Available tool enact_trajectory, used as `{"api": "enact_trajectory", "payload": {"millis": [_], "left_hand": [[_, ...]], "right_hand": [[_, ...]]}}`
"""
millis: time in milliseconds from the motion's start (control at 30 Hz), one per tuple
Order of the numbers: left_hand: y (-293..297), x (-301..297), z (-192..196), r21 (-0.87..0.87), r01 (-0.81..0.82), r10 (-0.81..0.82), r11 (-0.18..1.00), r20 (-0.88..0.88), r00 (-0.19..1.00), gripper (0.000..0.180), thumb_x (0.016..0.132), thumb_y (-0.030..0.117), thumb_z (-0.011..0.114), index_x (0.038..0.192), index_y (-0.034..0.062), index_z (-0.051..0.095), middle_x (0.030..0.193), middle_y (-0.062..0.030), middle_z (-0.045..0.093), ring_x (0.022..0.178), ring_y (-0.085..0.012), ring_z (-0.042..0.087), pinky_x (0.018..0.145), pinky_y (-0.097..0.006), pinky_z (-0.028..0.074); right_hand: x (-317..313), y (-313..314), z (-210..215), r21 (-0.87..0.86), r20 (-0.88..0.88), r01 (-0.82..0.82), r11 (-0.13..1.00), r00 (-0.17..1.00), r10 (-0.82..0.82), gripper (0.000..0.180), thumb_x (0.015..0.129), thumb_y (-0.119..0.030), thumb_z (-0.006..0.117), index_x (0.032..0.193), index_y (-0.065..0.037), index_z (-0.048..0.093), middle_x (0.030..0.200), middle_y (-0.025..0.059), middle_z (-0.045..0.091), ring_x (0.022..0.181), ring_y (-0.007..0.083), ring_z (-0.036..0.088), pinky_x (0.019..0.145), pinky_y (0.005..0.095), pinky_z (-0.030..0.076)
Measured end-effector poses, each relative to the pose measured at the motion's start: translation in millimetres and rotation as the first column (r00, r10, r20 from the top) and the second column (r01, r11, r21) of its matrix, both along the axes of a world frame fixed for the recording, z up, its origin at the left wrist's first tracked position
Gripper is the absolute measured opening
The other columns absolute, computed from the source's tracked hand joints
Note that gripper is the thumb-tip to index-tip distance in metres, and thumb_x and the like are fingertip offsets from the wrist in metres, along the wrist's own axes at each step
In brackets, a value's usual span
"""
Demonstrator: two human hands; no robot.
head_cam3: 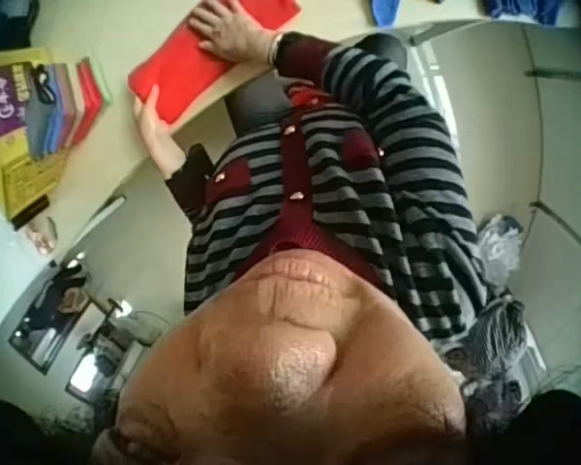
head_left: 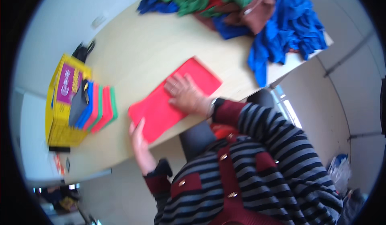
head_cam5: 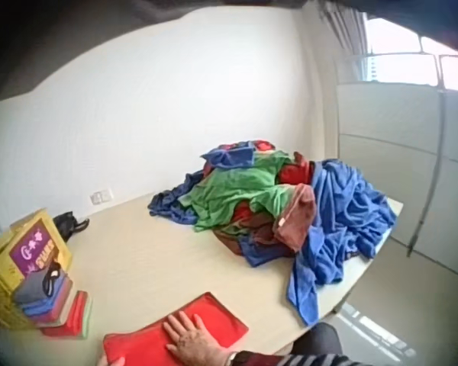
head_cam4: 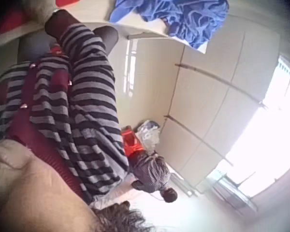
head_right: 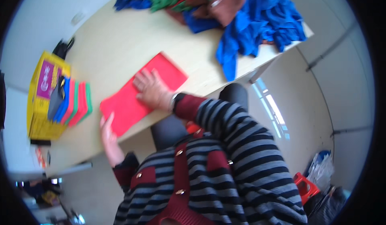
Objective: Folding various colored cloths on a table and stacking them.
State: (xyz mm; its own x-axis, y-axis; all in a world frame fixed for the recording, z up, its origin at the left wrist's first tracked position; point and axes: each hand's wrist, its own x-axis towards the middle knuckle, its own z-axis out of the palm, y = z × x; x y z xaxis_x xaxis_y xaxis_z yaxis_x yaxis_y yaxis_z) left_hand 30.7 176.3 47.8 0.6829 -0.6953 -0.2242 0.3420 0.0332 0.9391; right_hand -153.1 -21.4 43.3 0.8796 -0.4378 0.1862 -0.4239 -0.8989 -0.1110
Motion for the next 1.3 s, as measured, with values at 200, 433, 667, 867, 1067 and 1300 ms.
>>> {"api": "enact_trajectory", "payload": {"millis": [200,433,667,867,1067,1300], "left_hand": [[18,1,41,-0.16,0.105,-0.12,0.982,-0.089,0.989,0.045,0.094,0.011,0.064,0.135,-0.0019,0.053,0.126,-0.0141,0.063,0.117,-0.026,0.061,0.1,-0.041,0.049],[-51,-35,82,-0.193,0.081,-0.101,0.978,-0.094,0.99,0.042,0.092,0.014,0.063,0.13,-0.0026,0.056,0.122,-0.0128,0.064,0.113,-0.0219,0.063,0.097,-0.036,0.05],[-90,-22,87,-0.197,0.236,-0.228,0.952,0.061,0.972,0.027,0.09,0.008,0.065,0.115,0.0007,0.06,0.104,-0.0067,0.066,0.096,-0.0161,0.064,0.086,-0.031,0.051],[-151,-61,80,-0.011,0.33,-0.325,0.944,0.147,0.934,0.019,0.087,0.01,0.067,0.103,0.0012,0.062,0.091,-0.0064,0.066,0.082,-0.0144,0.065,0.075,-0.03,0.052],[-201,-82,46,0.277,0.408,-0.478,0.87,0.275,0.834,0.012,0.084,0.011,0.068,0.092,0.0048,0.062,0.083,-0.0052,0.066,0.077,-0.0151,0.066,0.076,-0.031,0.054],[-216,-102,30,0.39,0.421,-0.567,0.819,0.432,0.701,0.014,0.089,0.017,0.067,0.091,0.0045,0.061,0.081,-0.0056,0.065,0.067,-0.0145,0.065,0.063,-0.028,0.055]], "right_hand": [[10,19,8,0.06,0.016,-0.056,0.997,0.998,0.055,0.064,0.102,-0.049,0.034,0.153,-0.01,0.034,0.161,0.0121,0.027,0.149,0.0367,0.02,0.119,0.0587,0.014],[5,4,10,0.012,0.04,0.004,1.0,0.999,-0.005,0.062,0.1,-0.044,0.041,0.151,-0.009,0.039,0.159,0.013,0.032,0.148,0.035,0.023,0.119,0.0569,0.017],[-34,33,32,0.191,0.036,-0.138,0.972,0.99,0.133,0.058,0.094,-0.032,0.054,0.144,-0.005,0.045,0.154,0.0152,0.038,0.145,0.0346,0.031,0.118,0.0518,0.023],[-88,66,13,0.065,0.041,-0.196,0.978,0.98,0.193,0.062,0.09,-0.03,0.058,0.142,0.0,0.045,0.151,0.017,0.04,0.144,0.0344,0.033,0.118,0.0516,0.024],[-100,73,12,0.047,0.032,-0.228,0.973,0.973,0.226,0.063,0.088,-0.029,0.055,0.143,0.001,0.044,0.151,0.0179,0.04,0.143,0.0336,0.033,0.117,0.0522,0.025],[-106,65,13,0.086,0.089,-0.251,0.964,0.966,0.244,0.063,0.088,-0.029,0.056,0.142,0.001,0.045,0.149,0.0163,0.042,0.14,0.0318,0.037,0.116,0.0501,0.027]]}}
